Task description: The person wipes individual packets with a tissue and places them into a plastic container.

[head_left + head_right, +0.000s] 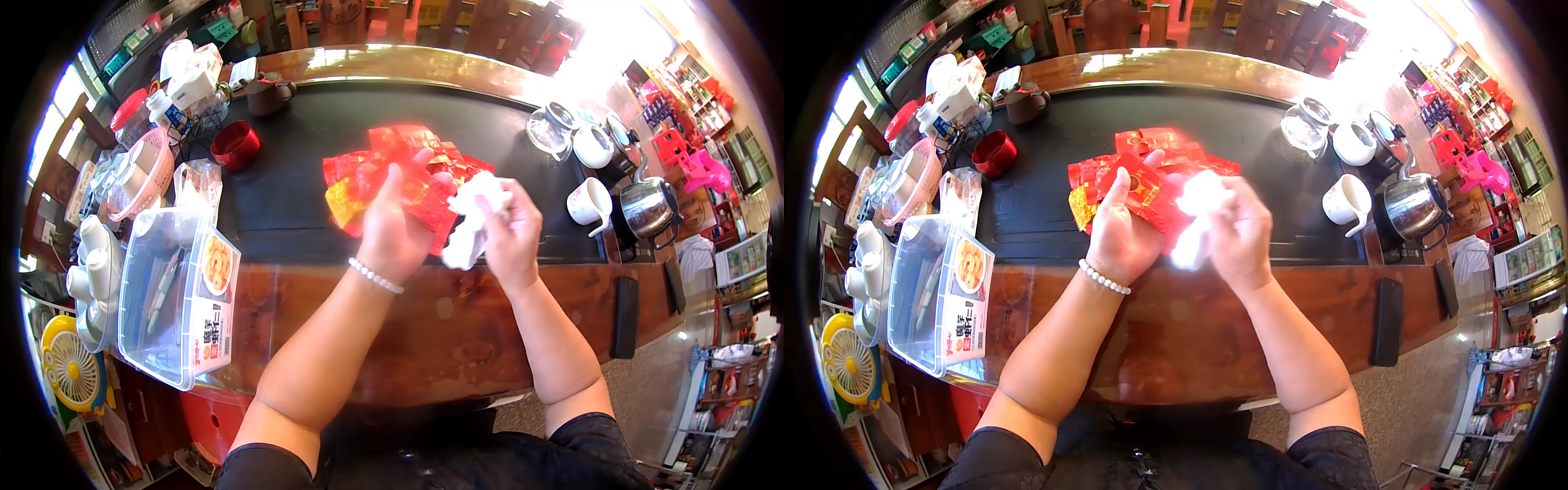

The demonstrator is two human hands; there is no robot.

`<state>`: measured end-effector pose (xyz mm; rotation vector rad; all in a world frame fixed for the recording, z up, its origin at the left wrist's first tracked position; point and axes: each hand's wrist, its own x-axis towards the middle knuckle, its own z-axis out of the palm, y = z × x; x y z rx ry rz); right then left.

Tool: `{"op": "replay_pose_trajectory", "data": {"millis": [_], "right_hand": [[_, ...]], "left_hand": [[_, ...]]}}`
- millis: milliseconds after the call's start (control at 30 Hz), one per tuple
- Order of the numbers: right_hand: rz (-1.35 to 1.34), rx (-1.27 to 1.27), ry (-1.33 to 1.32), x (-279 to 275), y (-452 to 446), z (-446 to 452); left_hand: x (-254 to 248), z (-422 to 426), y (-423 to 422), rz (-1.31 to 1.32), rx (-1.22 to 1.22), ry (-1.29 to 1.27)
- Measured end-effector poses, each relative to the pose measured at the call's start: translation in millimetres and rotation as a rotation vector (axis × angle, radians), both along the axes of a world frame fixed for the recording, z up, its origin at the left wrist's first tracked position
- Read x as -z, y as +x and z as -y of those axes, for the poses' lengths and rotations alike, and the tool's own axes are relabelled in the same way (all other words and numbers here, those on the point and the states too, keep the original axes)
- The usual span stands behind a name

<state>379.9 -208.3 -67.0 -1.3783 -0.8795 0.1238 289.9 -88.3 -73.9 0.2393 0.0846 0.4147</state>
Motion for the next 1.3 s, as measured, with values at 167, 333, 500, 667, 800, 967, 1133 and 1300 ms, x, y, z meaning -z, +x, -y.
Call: {"op": "replay_pose_trajectory", "data": {"millis": [167,333,500,667,800,967,1133,1300], "right_hand": [[0.373,0.055,-0.067,-5,0,-1],[0.766,-0.163,-0.154,-6,-9,-8],[0.506,-0.186,-0.134,-10,-5,3],[0.177,0.083,-0.023,-6,9,6],[0.029,0.214,-0.017,7,38,1],[0.596,0.332,-0.594,23,43,-2],[0.587,0.246,-0.764,30,46,-3],[0.591,0.235,-0.818,33,52,-3]], "left_hand": [[12,4,3,0.048,0.086,0.075],[17,-1,-3,0.061,0.166,-0.056],[8,4,2,0.022,0.121,-0.123],[20,-8,2,0.085,0.082,0.005],[13,-6,-3,-0.043,0.136,-0.013],[16,-6,-1,-0.02,0.138,-0.028],[8,1,-5,-0.071,0.125,0.022],[-6,17,-10,-0.164,0.045,0.401]]}}
